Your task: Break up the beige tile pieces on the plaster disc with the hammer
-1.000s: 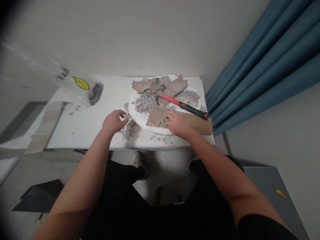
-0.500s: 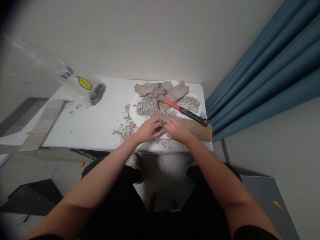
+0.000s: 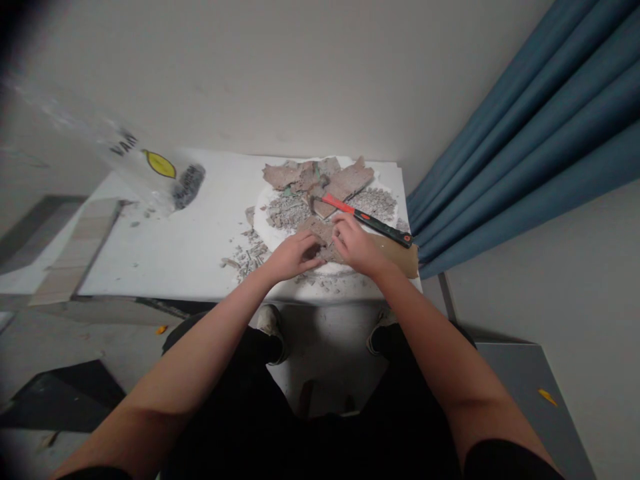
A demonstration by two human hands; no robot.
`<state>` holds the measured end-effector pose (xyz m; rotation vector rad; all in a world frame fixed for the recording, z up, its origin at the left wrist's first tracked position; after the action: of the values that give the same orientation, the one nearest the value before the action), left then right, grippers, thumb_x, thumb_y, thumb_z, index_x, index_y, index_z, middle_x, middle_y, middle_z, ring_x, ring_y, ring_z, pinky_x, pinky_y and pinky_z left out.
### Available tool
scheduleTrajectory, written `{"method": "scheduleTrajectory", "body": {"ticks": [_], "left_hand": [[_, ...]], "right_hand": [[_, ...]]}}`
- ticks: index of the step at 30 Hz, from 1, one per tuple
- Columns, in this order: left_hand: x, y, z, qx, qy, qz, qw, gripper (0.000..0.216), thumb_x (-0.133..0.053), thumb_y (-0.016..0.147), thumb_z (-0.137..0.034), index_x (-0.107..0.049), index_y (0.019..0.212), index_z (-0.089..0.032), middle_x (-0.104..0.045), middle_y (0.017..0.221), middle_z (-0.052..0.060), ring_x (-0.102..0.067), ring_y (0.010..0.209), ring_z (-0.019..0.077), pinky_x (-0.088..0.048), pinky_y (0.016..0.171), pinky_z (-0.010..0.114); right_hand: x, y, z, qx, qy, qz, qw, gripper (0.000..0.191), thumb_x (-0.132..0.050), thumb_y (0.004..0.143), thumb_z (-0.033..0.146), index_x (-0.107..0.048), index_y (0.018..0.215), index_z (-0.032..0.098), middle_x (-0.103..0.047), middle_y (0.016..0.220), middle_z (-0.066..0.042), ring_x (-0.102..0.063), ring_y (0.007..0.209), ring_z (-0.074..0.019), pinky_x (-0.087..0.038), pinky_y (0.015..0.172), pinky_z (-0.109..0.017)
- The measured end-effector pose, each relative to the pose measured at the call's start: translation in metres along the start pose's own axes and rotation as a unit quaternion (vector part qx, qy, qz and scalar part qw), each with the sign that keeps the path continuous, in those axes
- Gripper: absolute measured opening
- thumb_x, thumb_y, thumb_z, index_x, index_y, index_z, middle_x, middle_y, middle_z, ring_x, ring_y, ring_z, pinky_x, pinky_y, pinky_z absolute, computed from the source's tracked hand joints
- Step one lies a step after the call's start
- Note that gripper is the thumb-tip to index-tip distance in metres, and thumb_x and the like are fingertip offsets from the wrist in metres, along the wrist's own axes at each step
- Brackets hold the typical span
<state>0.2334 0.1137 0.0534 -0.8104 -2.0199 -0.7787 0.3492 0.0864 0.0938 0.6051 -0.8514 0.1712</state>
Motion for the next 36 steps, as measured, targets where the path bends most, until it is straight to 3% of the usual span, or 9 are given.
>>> {"method": "scheduleTrajectory", "body": {"ticks": [7,13,16,20,25,28,31,33,36], "left_hand": [[0.021,0.000,-0.012,0.018,-0.125,-0.058,0.990,0.026,-0.052,0.095,-0.042,-0.066,0.093,-0.020,-0.066,0.087,0.004,-0.060,0.082,0.0162,-0.048,0.079,0.031],[0.045,-0.020,0.034,0.099,-0.088,-0.092,0.987,0.026,-0.053,0.092,-0.041,-0.066,0.089,-0.019,-0.065,0.083,0.003,-0.056,0.074,0.0134,-0.047,0.069,0.026],[0.032,-0.029,0.036,0.101,-0.083,-0.051,0.990,0.029,-0.057,0.090,-0.046,-0.068,0.096,-0.019,-0.063,0.080,0.002,-0.056,0.070,0.0130,-0.046,0.068,0.026],[0.009,-0.031,0.011,0.086,-0.116,-0.043,0.989,0.039,-0.058,0.090,-0.053,-0.069,0.109,-0.020,-0.063,0.084,0.002,-0.056,0.070,0.0133,-0.047,0.070,0.027],[-0.002,-0.020,-0.007,0.076,-0.170,-0.033,0.982,0.041,-0.047,0.095,-0.050,-0.072,0.089,-0.018,-0.064,0.078,0.003,-0.057,0.072,0.0137,-0.046,0.070,0.027],[0.022,-0.030,0.026,0.129,-0.149,-0.029,0.980,0.042,-0.049,0.091,-0.052,-0.071,0.084,-0.017,-0.067,0.077,0.003,-0.058,0.073,0.0149,-0.045,0.069,0.027],[0.064,-0.065,0.095,0.266,-0.087,-0.051,0.959,0.041,-0.049,0.088,-0.051,-0.071,0.083,-0.016,-0.069,0.075,0.004,-0.059,0.071,0.0165,-0.044,0.067,0.027],[0.072,-0.094,0.139,0.356,0.002,0.025,0.934,0.038,-0.051,0.084,-0.048,-0.070,0.075,-0.017,-0.067,0.068,0.004,-0.059,0.068,0.0181,-0.042,0.064,0.028],[0.054,-0.129,0.178,0.424,0.122,0.207,0.873,0.026,-0.058,0.076,-0.040,-0.069,0.065,-0.019,-0.070,0.069,0.007,-0.064,0.074,0.0223,-0.043,0.067,0.029]], "right_hand": [[0.010,-0.007,0.013,-0.014,0.074,-0.042,0.996,0.005,-0.056,0.093,0.026,-0.058,0.091,0.022,-0.056,0.115,-0.011,-0.054,0.114,-0.0273,-0.044,0.101,-0.046],[-0.009,-0.015,-0.010,-0.045,0.052,0.017,0.998,0.010,-0.053,0.094,0.024,-0.058,0.086,0.021,-0.057,0.093,-0.007,-0.056,0.086,-0.0221,-0.048,0.081,-0.037],[-0.014,-0.013,-0.017,-0.054,0.032,0.002,0.998,0.011,-0.053,0.093,0.022,-0.055,0.082,0.021,-0.056,0.089,-0.007,-0.054,0.086,-0.0229,-0.046,0.081,-0.037],[-0.014,-0.008,0.000,-0.039,0.068,-0.025,0.997,0.010,-0.052,0.094,0.022,-0.055,0.085,0.021,-0.056,0.093,-0.006,-0.054,0.091,-0.0221,-0.046,0.080,-0.035],[-0.012,-0.011,0.016,-0.032,0.075,-0.020,0.997,0.005,-0.055,0.094,0.022,-0.059,0.092,0.019,-0.057,0.098,-0.007,-0.055,0.093,-0.0216,-0.046,0.079,-0.033],[-0.015,-0.016,0.000,-0.068,0.020,0.045,0.996,0.008,-0.057,0.093,0.023,-0.063,0.091,0.018,-0.057,0.095,-0.007,-0.055,0.088,-0.0210,-0.045,0.079,-0.033],[-0.029,-0.024,-0.014,-0.071,-0.061,0.157,0.983,0.015,-0.055,0.096,0.021,-0.067,0.087,0.018,-0.058,0.095,-0.007,-0.055,0.089,-0.0209,-0.043,0.081,-0.033],[-0.036,-0.026,-0.017,-0.058,-0.111,0.192,0.973,0.016,-0.055,0.096,0.021,-0.070,0.089,0.019,-0.059,0.097,-0.008,-0.055,0.092,-0.0218,-0.042,0.083,-0.034],[-0.044,-0.026,-0.016,-0.037,-0.158,0.204,0.966,0.016,-0.056,0.096,0.021,-0.071,0.091,0.019,-0.059,0.098,-0.009,-0.054,0.094,-0.0229,-0.042,0.082,-0.034]]}}
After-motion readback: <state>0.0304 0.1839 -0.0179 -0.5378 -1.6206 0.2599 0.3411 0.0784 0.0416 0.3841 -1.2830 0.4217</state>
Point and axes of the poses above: each hand's wrist, its own y-axis towards the middle knuckle, its own x-axis out of the back of the hand, z = x × y, the point moved 9 cm from there along y, towards the middle knuckle
